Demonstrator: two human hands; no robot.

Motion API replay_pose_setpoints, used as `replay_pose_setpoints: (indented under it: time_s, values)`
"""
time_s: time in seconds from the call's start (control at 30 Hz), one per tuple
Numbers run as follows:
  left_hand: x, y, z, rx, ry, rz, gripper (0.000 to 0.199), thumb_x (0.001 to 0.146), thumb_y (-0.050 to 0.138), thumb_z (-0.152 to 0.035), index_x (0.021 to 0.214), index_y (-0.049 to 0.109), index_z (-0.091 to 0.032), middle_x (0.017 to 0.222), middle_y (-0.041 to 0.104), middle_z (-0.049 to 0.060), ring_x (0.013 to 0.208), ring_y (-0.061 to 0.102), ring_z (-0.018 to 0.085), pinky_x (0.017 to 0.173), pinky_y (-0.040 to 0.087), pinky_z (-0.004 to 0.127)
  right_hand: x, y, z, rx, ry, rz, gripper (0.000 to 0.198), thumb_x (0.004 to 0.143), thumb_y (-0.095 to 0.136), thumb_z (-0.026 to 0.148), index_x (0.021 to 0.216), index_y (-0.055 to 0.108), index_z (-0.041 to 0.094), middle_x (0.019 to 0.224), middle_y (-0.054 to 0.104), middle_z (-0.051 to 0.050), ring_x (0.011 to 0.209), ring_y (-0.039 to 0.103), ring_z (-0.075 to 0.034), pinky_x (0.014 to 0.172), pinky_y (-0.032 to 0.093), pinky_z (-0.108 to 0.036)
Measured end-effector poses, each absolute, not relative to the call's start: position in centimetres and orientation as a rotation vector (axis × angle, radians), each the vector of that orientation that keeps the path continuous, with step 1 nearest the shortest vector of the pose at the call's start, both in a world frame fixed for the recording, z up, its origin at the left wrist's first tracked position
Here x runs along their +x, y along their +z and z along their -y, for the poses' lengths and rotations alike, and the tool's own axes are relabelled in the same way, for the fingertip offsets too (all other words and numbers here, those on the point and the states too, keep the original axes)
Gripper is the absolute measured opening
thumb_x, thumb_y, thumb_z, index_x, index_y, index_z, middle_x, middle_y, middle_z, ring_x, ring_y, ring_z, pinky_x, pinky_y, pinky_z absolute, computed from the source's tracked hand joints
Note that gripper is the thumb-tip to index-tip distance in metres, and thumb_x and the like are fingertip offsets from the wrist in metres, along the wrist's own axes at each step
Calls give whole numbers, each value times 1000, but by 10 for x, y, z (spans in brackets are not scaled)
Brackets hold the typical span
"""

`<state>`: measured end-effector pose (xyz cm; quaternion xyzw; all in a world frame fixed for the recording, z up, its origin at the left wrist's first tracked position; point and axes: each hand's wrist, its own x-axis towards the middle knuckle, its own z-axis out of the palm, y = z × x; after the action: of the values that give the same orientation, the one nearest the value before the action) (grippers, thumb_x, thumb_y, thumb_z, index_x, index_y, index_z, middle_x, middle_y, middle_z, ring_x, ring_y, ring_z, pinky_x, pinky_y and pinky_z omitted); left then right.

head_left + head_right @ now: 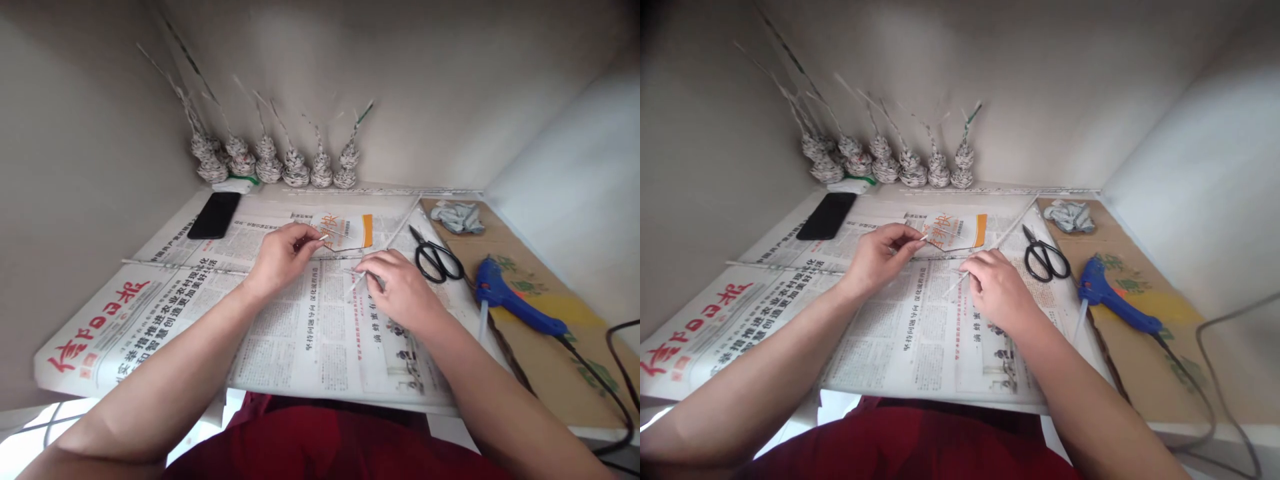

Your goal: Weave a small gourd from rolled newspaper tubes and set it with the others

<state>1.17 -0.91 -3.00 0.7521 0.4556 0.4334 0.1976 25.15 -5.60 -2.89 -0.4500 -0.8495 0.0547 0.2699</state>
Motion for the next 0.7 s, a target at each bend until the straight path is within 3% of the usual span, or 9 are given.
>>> replay_pose_setpoints:
  time_s: [0.27,0.53,0.7]
  values:
    - [19,-29,18,2235,985,-1060,14,91,64,-29,90,74,-19,91,76,4,83,68,16,78,51,29,262,-28,53,-1431,97,2307,35,77,51,1,96,74,20,96,76,-6,94,62,-27,84,51,-39]
    - [8,-35,6,2332,819,-1422,10,84,68,-24,92,73,-19,96,73,6,95,64,23,88,49,37,276,-25,44,-1692,-84,2095,26,83,54,13,93,76,21,92,77,-7,85,64,-27,81,49,-40]
    - [9,-36,6,2305,615,-1505,8,83,69,-26,88,72,-20,92,69,5,87,63,22,84,49,35,274,-31,42,-1669,-51,2150,21,85,57,19,95,76,20,94,77,-6,88,64,-27,84,47,-38]
